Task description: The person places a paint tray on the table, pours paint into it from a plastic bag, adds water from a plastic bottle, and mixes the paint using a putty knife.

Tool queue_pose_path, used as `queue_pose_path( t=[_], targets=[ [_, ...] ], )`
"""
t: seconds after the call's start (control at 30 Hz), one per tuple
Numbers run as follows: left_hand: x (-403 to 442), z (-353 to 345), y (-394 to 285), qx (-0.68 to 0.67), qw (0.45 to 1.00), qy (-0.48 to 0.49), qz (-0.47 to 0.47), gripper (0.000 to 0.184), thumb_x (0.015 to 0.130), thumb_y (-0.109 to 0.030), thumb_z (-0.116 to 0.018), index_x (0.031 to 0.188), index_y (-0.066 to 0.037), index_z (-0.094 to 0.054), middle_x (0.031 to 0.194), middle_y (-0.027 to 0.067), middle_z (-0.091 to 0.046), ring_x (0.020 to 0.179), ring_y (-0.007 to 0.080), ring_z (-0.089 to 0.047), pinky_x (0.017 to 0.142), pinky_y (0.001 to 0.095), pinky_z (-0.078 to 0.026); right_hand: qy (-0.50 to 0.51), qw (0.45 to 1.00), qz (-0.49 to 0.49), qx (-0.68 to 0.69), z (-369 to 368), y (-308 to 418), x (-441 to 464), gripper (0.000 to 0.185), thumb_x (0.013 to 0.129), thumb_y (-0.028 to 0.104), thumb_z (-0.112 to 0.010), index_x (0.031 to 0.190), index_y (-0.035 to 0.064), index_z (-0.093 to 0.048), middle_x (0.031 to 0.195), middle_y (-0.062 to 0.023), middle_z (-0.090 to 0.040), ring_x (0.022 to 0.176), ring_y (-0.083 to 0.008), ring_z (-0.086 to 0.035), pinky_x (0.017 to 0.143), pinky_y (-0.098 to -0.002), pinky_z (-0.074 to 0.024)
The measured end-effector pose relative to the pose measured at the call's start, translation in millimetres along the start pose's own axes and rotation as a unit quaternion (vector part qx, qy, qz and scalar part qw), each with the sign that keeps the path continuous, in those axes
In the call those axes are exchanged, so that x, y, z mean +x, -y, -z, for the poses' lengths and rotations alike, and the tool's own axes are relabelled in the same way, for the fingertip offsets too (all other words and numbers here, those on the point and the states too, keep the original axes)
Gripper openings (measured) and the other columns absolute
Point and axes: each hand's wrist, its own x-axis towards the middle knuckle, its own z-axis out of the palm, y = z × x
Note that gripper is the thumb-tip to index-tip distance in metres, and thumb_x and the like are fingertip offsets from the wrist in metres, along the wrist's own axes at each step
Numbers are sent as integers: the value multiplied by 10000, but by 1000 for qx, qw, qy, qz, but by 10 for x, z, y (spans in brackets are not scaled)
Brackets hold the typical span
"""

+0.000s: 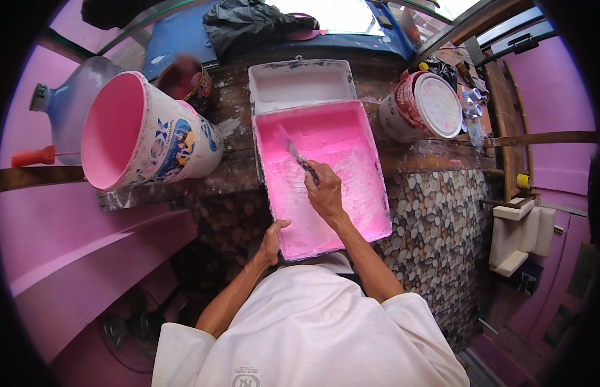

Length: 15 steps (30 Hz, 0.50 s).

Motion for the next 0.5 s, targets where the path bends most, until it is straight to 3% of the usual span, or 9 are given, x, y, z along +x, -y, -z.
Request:
queue_pose_path(
  t=[0.07,0.13,0.2,0.23,0.3,0.4,0.5],
  targets=[
    [-38,-21,-29,-7,1000,-2,11,405,875,-335,-484,1102,-26,-616,1074,39,-558,1082,155,-461,1014,297,-297,30,999,37,-6,-30,-82,-26,272,808,16,-591,1079,5,-605,874,-169,-617,747,-305,-623,666,-382,-494],
    [-118,-78,-129,-15,1000,-6,20,408,873,-336,-487,1108,-26,-611,1060,44,-562,1068,154,-471,1001,296,-313,27,999,13,-22,125,-39,3,265,807,14,-589,1071,-8,-601,865,-174,-614,741,-310,-619,656,-388,-489],
    [-187,-85,-191,-27,999,0,17,413,866,-338,-500,1113,-24,-602,1039,47,-571,1034,157,-496,976,296,-343,3,996,-79,-30,279,-7,2,252,826,27,-577,1073,-21,-585,854,-185,-584,763,-337,-606,675,-409,-492],
    [-168,-52,-169,-26,1000,1,17,413,866,-338,-500,1113,-24,-602,1039,47,-571,1034,157,-496,976,296,-343,-25,997,-49,-58,288,-112,-49,261,825,22,-574,1082,-25,-582,851,-184,-583,763,-333,-606,675,-419,-488],
    [-124,1,-157,-26,999,-17,11,363,855,-287,-507,1069,-1,-575,996,93,-623,940,196,-610,889,326,-478,-21,997,-41,-67,350,-174,-119,263,825,21,-571,1084,-28,-581,853,-186,-584,759,-338,-603,674,-423,-486],
    [-149,-2,-201,-34,999,-19,15,371,853,-289,-513,1073,4,-572,995,97,-628,930,201,-617,877,333,-489,-28,997,-34,-64,481,-230,-164,260,826,18,-561,1080,-33,-578,861,-195,-587,762,-358,-593,689,-434,-480],
    [-132,38,-175,-41,999,-6,10,376,850,-293,-518,1074,3,-573,990,97,-632,918,201,-623,869,329,-495,-106,987,-54,-107,525,-277,-161,239,818,27,-563,1048,-33,-589,880,-203,-612,778,-372,-602,698,-438,-481]
  ],
)
